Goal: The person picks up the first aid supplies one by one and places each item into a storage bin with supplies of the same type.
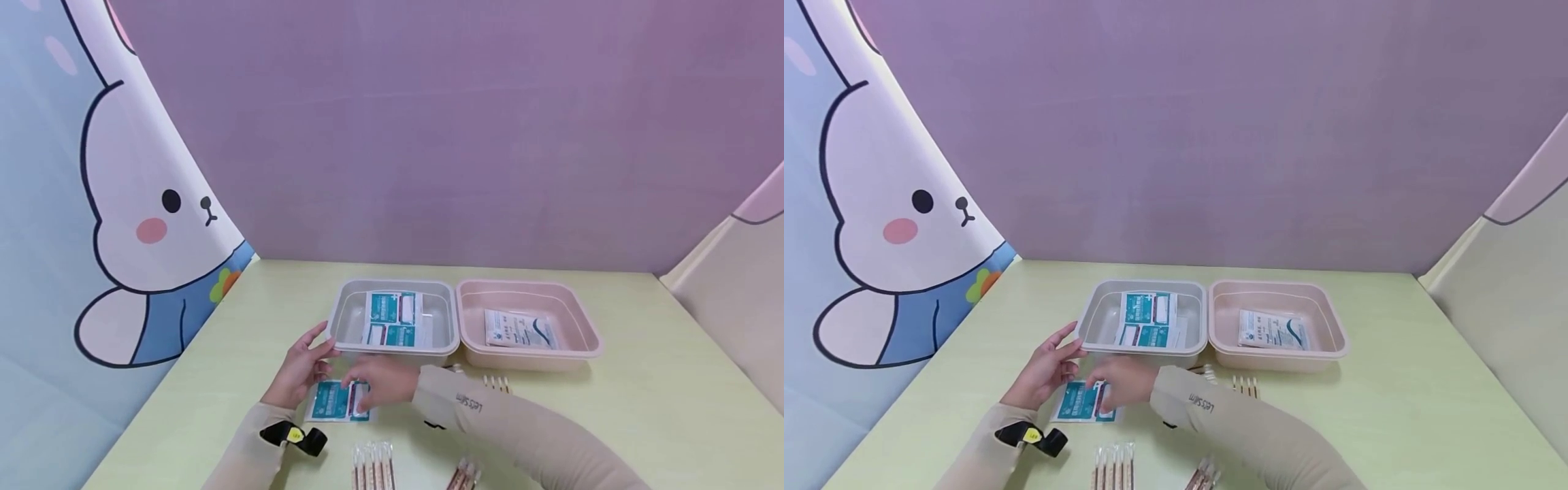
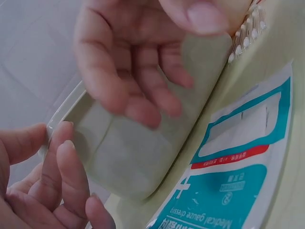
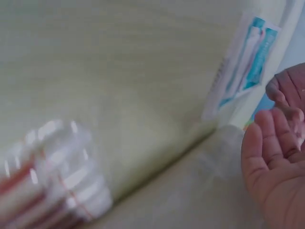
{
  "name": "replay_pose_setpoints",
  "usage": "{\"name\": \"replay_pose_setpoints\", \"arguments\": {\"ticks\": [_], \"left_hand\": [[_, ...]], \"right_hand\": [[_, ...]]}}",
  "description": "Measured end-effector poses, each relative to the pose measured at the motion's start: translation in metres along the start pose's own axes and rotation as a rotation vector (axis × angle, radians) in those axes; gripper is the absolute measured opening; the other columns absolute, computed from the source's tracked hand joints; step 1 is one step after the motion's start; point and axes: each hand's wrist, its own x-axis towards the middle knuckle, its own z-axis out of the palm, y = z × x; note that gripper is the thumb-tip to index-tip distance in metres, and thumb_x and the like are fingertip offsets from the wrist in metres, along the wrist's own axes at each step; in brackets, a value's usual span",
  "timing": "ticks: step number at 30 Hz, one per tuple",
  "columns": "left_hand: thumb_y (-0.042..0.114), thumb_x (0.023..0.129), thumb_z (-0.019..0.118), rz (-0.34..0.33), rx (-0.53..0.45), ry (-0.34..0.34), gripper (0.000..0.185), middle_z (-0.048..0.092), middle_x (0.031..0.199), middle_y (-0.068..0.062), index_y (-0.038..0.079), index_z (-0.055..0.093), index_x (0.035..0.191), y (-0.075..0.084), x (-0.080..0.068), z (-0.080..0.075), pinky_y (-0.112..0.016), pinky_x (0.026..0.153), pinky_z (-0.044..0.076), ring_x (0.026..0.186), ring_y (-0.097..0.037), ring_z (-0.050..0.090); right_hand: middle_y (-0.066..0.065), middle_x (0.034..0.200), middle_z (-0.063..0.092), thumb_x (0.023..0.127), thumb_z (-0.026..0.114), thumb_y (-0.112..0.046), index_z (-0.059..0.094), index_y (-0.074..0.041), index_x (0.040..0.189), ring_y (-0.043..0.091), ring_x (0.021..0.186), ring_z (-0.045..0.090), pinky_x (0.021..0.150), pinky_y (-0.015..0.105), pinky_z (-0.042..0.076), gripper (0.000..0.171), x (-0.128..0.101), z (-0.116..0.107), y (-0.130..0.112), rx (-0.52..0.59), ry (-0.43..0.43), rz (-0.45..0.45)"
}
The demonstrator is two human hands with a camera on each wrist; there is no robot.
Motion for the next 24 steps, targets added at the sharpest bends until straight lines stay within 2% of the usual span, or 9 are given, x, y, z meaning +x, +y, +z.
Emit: {"name": "replay_pose_setpoints", "arguments": {"ticks": [6, 13, 16, 24], "left_hand": [[0.02, 0.099, 0.053, -0.001, -0.019, -0.012, 0.053, 0.07, 0.084, 0.002, 0.015, 0.034, 0.148, 0.0, -0.001, 0.0, -0.025, 0.064, 0.042, 0.059, -0.013, 0.054], [0.021, 0.099, 0.054, 0.006, -0.018, -0.016, 0.053, 0.07, 0.083, 0.001, 0.014, 0.035, 0.148, -0.002, 0.0, 0.002, -0.026, 0.064, 0.042, 0.059, -0.013, 0.054], [0.021, 0.099, 0.054, -0.004, -0.019, -0.005, 0.052, 0.07, 0.084, 0.001, 0.015, 0.036, 0.148, -0.003, 0.001, 0.002, -0.025, 0.064, 0.043, 0.059, -0.013, 0.054], [0.022, 0.098, 0.055, -0.004, -0.034, -0.002, 0.055, 0.071, 0.088, 0.0, 0.015, 0.034, 0.149, -0.003, 0.002, 0.0, -0.025, 0.065, 0.043, 0.061, -0.013, 0.055]], "right_hand": [[-0.002, 0.113, 0.06, 0.075, 0.081, -0.012, 0.068, -0.012, 0.115, 0.007, 0.095, 0.051, 0.087, 0.02, 0.042, 0.042, 0.005, 0.013, 0.001, 0.068, 0.022, 0.096], [-0.001, 0.114, 0.064, 0.074, 0.081, -0.007, 0.068, -0.009, 0.114, 0.005, 0.094, 0.053, 0.086, 0.019, 0.042, 0.042, 0.013, 0.016, 0.002, 0.088, 0.05, 0.111], [-0.002, 0.114, 0.064, 0.073, 0.082, -0.008, 0.068, -0.009, 0.115, 0.004, 0.094, 0.054, 0.085, 0.018, 0.043, 0.044, 0.015, 0.016, 0.001, 0.1, 0.033, 0.138], [-0.004, 0.113, 0.064, 0.071, 0.084, -0.012, 0.069, -0.014, 0.113, 0.006, 0.096, 0.051, 0.091, 0.021, 0.042, 0.045, 0.014, 0.021, -0.003, -0.01, 0.016, 0.194]]}}
